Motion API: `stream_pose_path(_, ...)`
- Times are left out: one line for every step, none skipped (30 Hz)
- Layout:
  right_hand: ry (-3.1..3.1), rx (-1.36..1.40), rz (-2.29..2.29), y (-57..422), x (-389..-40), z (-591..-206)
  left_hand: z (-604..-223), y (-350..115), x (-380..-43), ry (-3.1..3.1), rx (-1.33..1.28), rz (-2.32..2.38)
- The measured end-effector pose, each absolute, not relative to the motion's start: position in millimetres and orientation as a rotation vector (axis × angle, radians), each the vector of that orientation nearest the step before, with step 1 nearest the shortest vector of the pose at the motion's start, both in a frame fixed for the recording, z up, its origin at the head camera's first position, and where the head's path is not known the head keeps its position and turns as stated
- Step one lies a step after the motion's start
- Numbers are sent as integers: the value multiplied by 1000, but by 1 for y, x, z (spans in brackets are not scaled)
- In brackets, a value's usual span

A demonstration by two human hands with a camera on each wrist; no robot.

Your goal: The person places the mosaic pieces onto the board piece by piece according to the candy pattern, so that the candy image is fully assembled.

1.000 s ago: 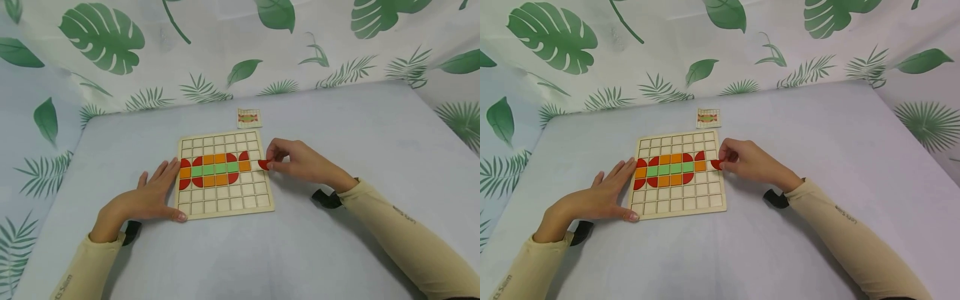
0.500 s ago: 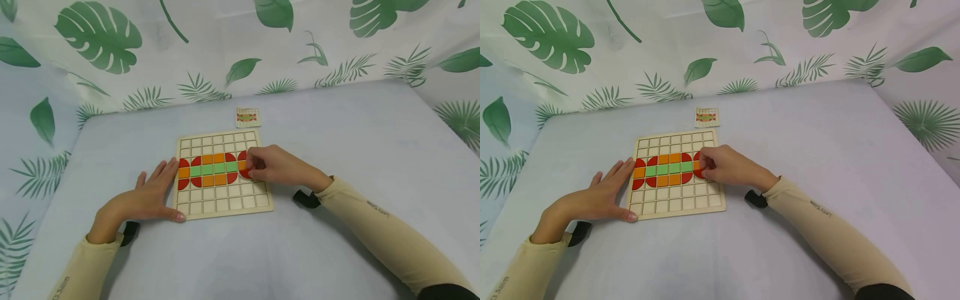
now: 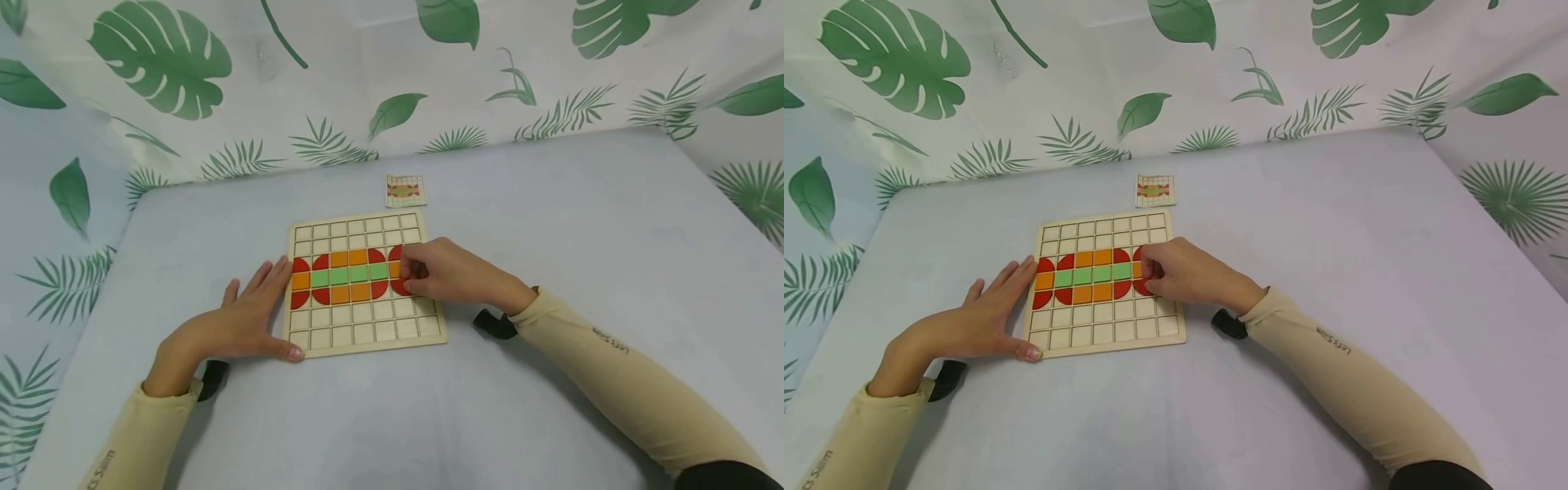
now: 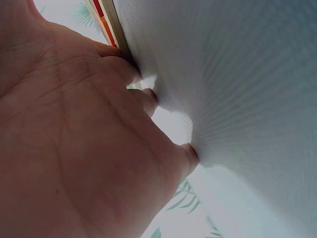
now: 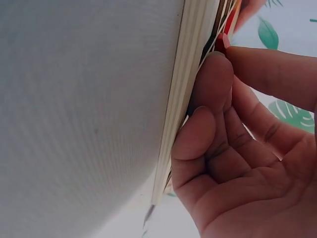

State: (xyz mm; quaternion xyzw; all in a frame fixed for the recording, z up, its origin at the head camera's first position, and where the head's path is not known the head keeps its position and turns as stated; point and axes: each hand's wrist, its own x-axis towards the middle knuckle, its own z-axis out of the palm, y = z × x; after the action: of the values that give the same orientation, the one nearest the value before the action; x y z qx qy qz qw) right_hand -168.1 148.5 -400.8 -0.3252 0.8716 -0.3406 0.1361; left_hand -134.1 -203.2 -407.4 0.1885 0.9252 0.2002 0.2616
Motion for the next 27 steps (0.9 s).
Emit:
stream_pose_path(2527, -944, -988, 148, -168, -401, -407, -203, -134, 2505, 511, 543)
stream_pose_path(2533, -946, -987, 148, -168, -401, -407, -203, -134, 2505, 511, 542)
stream_pose_path(2539, -948, -987, 147, -168, -402, -407, -203, -134, 2505, 509, 543)
stream_pose_path(2547, -950, -984, 147, -168, -402, -407, -203, -135, 2505, 511, 543)
stream_pose_path(2558, -950, -976, 146, -168, -402, -406, -203, -135, 2506, 511, 544)
stream_pose_path(2568, -953, -967, 145, -167, -402, -406, -203, -135, 2506, 509, 544)
stream_pose_path(2578, -952, -957, 144, -167, -402, -406, -203, -135, 2505, 508, 545)
stream_pose_path(2588, -950, -945, 143, -167, -402, -406, -203, -135, 2505, 505, 544)
stream_pose_path(2597, -946, -933, 143, -167, -402, -406, -203, -135, 2505, 504, 543)
stream_pose_path(2605, -943, -920, 142, -167, -401, -406, -203, -135, 2505, 504, 543)
stream_pose_path(2610, -939, -909, 142, -167, -402, -406, -203, -136, 2505, 505, 543)
stream_pose_path(2611, -937, -905, 142, -167, -402, -406, -203, -135, 2504, 506, 541)
stream_pose_path(2611, -931, -902, 142, -167, -402, -406, -203, -136, 2503, 508, 541)
stream_pose_path(2609, -929, -904, 142, -167, -402, -407, -203, -136, 2503, 511, 540)
stream_pose_path(2604, -929, -911, 143, -166, -402, -407, -203, -136, 2503, 513, 540)
stream_pose_path(2599, -933, -919, 143, -166, -402, -407, -203, -136, 2503, 515, 540)
stream_pose_path(2593, -939, -928, 143, -166, -403, -407, -203, -136, 2503, 518, 538)
stream_pose_path(2588, -943, -937, 143, -166, -403, -407, -203, -136, 2502, 517, 537)
stream_pose_path(2584, -948, -943, 143, -166, -403, -407, -202, -136, 2502, 516, 538)
stream_pose_path(2581, -952, -946, 143, -165, -403, -407, -202, -136, 2503, 515, 536)
stream_pose_path(2580, -958, -945, 143, -165, -403, -407, -202, -136, 2504, 513, 534)
stream_pose_path(2582, -959, -940, 142, -165, -403, -408, -202, -136, 2504, 513, 533)
stream_pose_path(2583, -959, -935, 142, -165, -403, -408, -202, -135, 2505, 510, 533)
stream_pose_path(2584, -957, -928, 142, -165, -403, -408, -202, -135, 2504, 507, 534)
stream_pose_path(2584, -957, -924, 141, -165, -403, -408, -202, -135, 2505, 504, 536)
stream_pose_path(2585, -955, -920, 141, -165, -403, -408, -202, -135, 2505, 502, 537)
stream_pose_path(2584, -953, -921, 141, -165, -403, -408, -202, -135, 2504, 500, 539)
